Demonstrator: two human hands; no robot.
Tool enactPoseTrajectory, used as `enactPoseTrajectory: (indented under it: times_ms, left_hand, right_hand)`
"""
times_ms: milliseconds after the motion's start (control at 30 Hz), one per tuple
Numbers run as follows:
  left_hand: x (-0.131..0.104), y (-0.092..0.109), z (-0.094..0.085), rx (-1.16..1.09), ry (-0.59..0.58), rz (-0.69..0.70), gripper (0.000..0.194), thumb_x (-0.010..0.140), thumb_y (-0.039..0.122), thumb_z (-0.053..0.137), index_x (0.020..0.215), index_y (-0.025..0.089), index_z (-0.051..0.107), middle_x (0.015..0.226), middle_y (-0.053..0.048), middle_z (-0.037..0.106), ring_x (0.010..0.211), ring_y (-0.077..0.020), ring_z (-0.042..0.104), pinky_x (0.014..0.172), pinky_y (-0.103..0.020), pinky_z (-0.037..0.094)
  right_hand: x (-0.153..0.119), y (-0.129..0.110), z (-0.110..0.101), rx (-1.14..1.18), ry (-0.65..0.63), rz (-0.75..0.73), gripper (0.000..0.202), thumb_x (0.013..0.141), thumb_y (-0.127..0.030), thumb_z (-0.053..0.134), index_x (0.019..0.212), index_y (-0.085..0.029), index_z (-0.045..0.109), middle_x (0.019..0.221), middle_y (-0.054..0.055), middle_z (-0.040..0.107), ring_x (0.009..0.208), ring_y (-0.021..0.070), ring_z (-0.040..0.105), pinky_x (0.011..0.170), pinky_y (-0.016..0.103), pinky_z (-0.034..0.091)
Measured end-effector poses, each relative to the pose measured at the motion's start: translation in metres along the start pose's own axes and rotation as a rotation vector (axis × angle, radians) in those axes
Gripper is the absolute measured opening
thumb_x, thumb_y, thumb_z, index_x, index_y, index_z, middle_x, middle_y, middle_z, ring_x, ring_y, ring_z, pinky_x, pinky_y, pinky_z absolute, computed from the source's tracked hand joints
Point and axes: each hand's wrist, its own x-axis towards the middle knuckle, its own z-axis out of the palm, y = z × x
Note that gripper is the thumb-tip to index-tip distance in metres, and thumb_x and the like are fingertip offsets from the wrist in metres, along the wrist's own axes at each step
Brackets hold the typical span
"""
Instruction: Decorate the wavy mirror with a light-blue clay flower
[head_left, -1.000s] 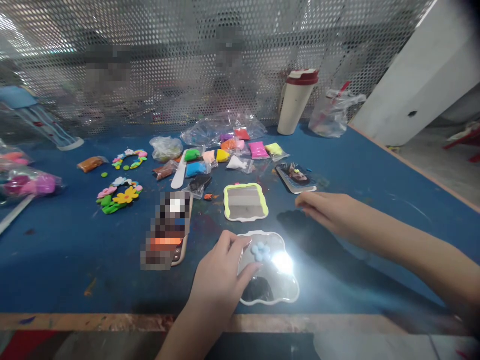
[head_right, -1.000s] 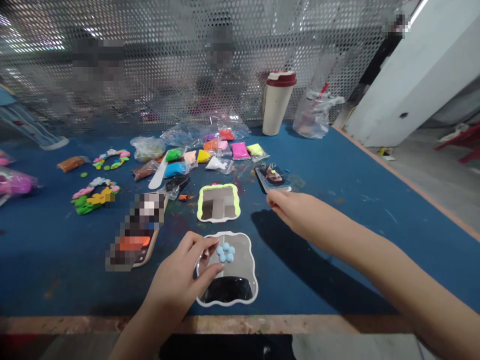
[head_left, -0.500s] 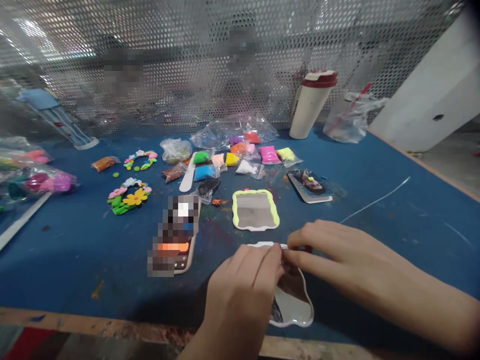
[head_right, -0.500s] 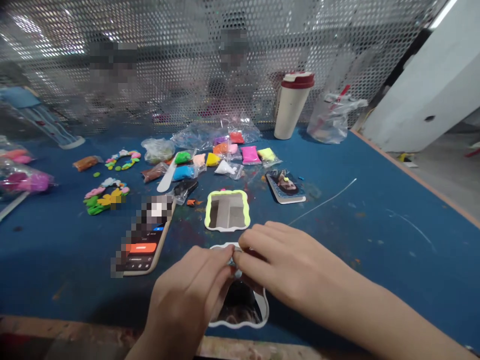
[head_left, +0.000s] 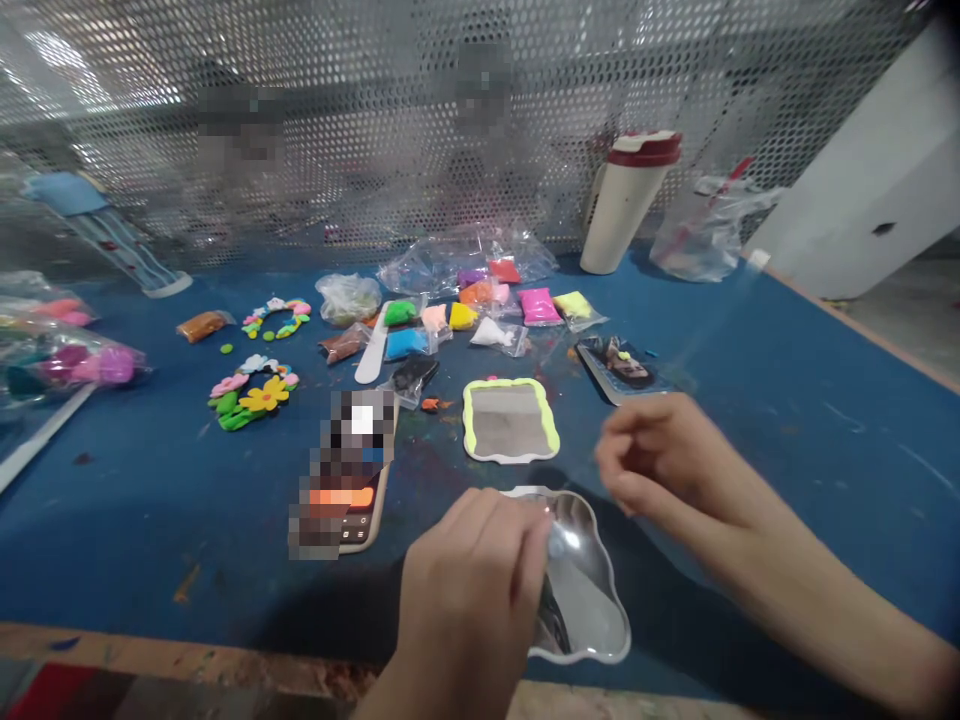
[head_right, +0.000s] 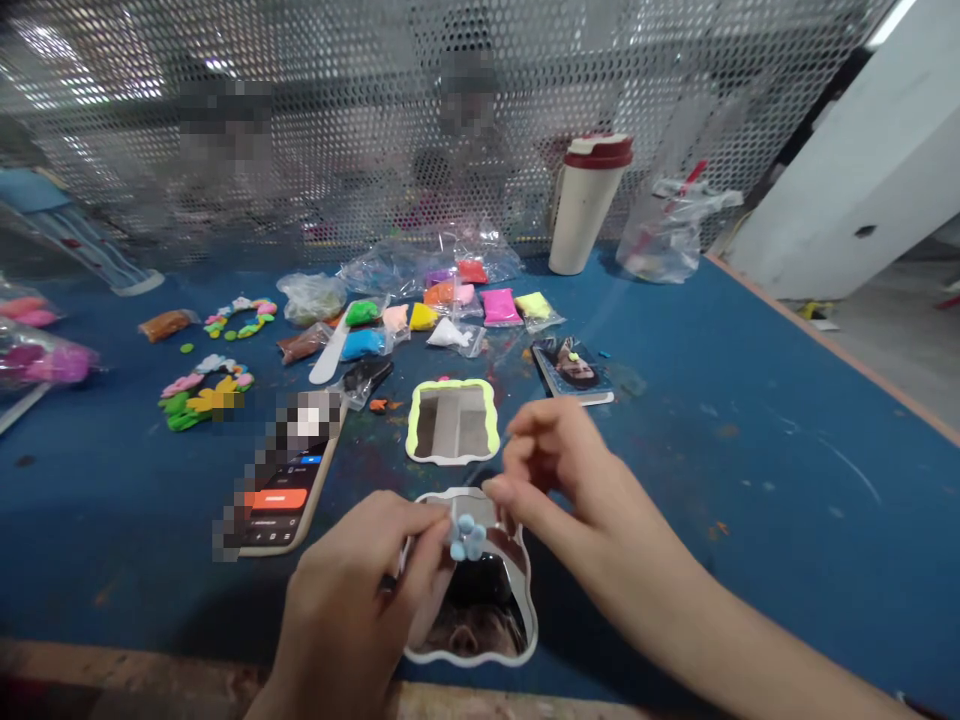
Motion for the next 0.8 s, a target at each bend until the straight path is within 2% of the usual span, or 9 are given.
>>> enactPoseTrajectory:
  times_ms: [67, 100, 167, 267, 400, 500, 633, 800]
  left_hand:
    - [-0.001, 0.0, 0.003, -0.031, -0.053, 0.058, 0.019, 0.084, 0.011, 0.052, 0.072, 0.02, 0.062, 0.064, 0.002, 0.062, 0.057, -0.0142, 0.057, 0.051, -0.025, 0.038]
    - [-0.001, 0.0, 0.005, -0.034, -0.068, 0.064, 0.019, 0.084, 0.01, 0.053, 0.071, 0.02, 0.062, 0.064, 0.002, 0.062, 0.056, -0.0143, 0.057, 0.051, -0.026, 0.038]
    - [-0.002, -0.002, 0.007, -0.031, -0.074, 0.029, 0.017, 0.084, 0.01, 0.054, 0.073, 0.02, 0.062, 0.065, 0.002, 0.062, 0.058, -0.0153, 0.058, 0.052, -0.026, 0.039]
    - [-0.003, -0.008, 0.006, -0.024, -0.044, -0.047, 0.015, 0.083, 0.009, 0.056, 0.086, 0.022, 0.063, 0.073, 0.001, 0.063, 0.066, -0.0177, 0.06, 0.058, -0.028, 0.045]
    - [-0.008, -0.016, 0.004, -0.077, -0.063, -0.095, 0.028, 0.078, 0.008, 0.062, 0.102, 0.023, 0.06, 0.088, -0.001, 0.062, 0.077, -0.0187, 0.062, 0.064, -0.03, 0.05]
    - [-0.012, -0.02, 0.006, -0.134, -0.081, -0.091, 0.036, 0.074, 0.008, 0.067, 0.106, 0.023, 0.058, 0.099, -0.004, 0.061, 0.09, -0.0206, 0.061, 0.076, -0.035, 0.053]
    - [-0.018, -0.025, 0.013, -0.11, -0.101, -0.011, 0.038, 0.078, 0.011, 0.065, 0.113, 0.02, 0.054, 0.112, -0.008, 0.063, 0.104, -0.0245, 0.058, 0.088, -0.044, 0.052]
    - [-0.024, -0.027, 0.02, -0.025, -0.166, 0.099, 0.046, 0.08, 0.015, 0.063, 0.124, 0.015, 0.047, 0.128, -0.015, 0.058, 0.122, -0.0289, 0.051, 0.096, -0.053, 0.048]
  right_hand:
    - [0.005, 0.001, 0.002, 0.259, -0.281, 0.193, 0.013, 0.093, -0.036, 0.048, 0.092, -0.023, 0.051, 0.067, -0.003, 0.053, 0.056, 0.0099, 0.051, 0.052, 0.023, 0.044]
    - [0.009, 0.002, 0.002, 0.337, -0.37, 0.25, 0.018, 0.093, -0.038, 0.048, 0.086, -0.021, 0.053, 0.066, -0.003, 0.054, 0.056, 0.0095, 0.052, 0.054, 0.023, 0.045]
    - [0.016, 0.004, 0.001, 0.422, -0.447, 0.303, 0.027, 0.091, -0.04, 0.051, 0.076, -0.019, 0.054, 0.065, -0.002, 0.056, 0.058, 0.0094, 0.054, 0.058, 0.023, 0.045]
    - [0.025, 0.014, -0.003, 0.477, -0.393, 0.319, 0.028, 0.09, -0.041, 0.052, 0.076, -0.017, 0.059, 0.061, -0.001, 0.058, 0.056, 0.0101, 0.055, 0.057, 0.024, 0.044]
    - [0.029, 0.033, -0.003, 0.477, -0.234, 0.317, 0.027, 0.089, -0.04, 0.055, 0.076, -0.017, 0.062, 0.06, -0.003, 0.056, 0.053, 0.0084, 0.05, 0.055, 0.024, 0.039]
    - [0.026, 0.043, 0.003, 0.463, -0.177, 0.327, 0.026, 0.088, -0.037, 0.058, 0.074, -0.016, 0.062, 0.065, -0.002, 0.058, 0.055, 0.0081, 0.049, 0.057, 0.024, 0.037]
    - [0.021, 0.046, 0.008, 0.474, -0.164, 0.326, 0.027, 0.09, -0.037, 0.054, 0.073, -0.017, 0.059, 0.065, -0.001, 0.059, 0.055, 0.009, 0.049, 0.058, 0.025, 0.039]
    - [0.018, 0.041, 0.005, 0.487, -0.233, 0.306, 0.026, 0.09, -0.035, 0.055, 0.071, -0.017, 0.057, 0.062, -0.003, 0.058, 0.057, 0.0087, 0.053, 0.06, 0.024, 0.043]
